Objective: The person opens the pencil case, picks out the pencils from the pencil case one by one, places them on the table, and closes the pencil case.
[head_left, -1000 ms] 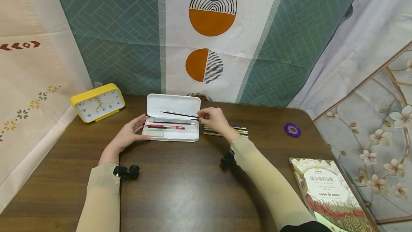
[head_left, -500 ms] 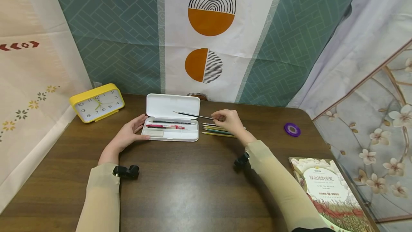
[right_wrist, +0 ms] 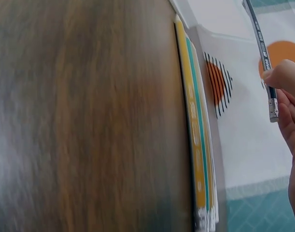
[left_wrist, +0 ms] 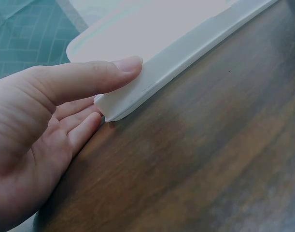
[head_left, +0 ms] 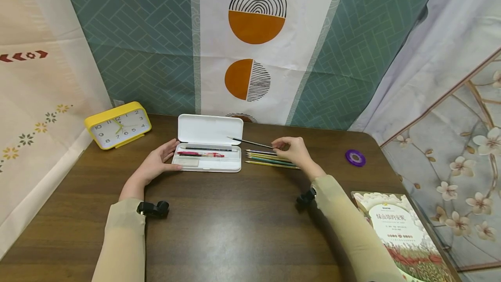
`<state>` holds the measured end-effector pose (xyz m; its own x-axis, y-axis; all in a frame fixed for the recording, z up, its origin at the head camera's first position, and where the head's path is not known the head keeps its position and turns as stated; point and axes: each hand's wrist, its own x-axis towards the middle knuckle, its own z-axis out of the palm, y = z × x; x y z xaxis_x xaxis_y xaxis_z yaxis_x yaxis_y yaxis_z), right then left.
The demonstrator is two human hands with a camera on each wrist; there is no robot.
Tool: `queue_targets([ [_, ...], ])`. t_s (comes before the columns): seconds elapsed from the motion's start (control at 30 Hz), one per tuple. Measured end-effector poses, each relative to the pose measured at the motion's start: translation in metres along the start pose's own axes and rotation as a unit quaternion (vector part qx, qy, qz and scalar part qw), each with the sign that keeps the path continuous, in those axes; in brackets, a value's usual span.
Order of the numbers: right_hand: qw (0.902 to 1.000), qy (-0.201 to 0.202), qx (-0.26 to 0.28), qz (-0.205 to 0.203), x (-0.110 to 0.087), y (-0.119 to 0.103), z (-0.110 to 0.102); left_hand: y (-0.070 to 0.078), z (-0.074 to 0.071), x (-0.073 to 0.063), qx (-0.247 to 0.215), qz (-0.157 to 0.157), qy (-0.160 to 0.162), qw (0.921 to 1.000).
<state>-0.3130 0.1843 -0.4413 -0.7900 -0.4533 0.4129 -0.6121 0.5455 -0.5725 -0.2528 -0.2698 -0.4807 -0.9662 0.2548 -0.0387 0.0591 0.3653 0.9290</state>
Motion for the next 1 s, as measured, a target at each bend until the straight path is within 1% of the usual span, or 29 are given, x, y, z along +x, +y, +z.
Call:
queue_targets([
  [0.27,0.9990,-0.037,0.010,0.022,-0.009,0.011,-0.017,-0.003,-0.001,0.000,0.008,-0.005,-0.001,1.0000],
  [0.4,0.9967,-0.061,0.023,0.049,-0.013,0.015,-0.025,-0.004,-0.001,0.000,0.005,-0.005,-0.001,1.0000],
  [0.6,0.9893,-0.102,0.046,0.094,-0.019,0.022,-0.033,-0.004,-0.002,0.000,0.010,-0.005,0.000,0.9999],
  [0.73,0.9856,-0.122,0.061,0.100,-0.024,0.026,-0.035,-0.003,-0.001,0.000,0.008,-0.003,0.000,1.0000],
  [1.0,0.9811,-0.148,0.056,0.111,-0.030,0.029,-0.040,-0.001,0.000,0.000,0.000,-0.002,-0.001,1.0000],
])
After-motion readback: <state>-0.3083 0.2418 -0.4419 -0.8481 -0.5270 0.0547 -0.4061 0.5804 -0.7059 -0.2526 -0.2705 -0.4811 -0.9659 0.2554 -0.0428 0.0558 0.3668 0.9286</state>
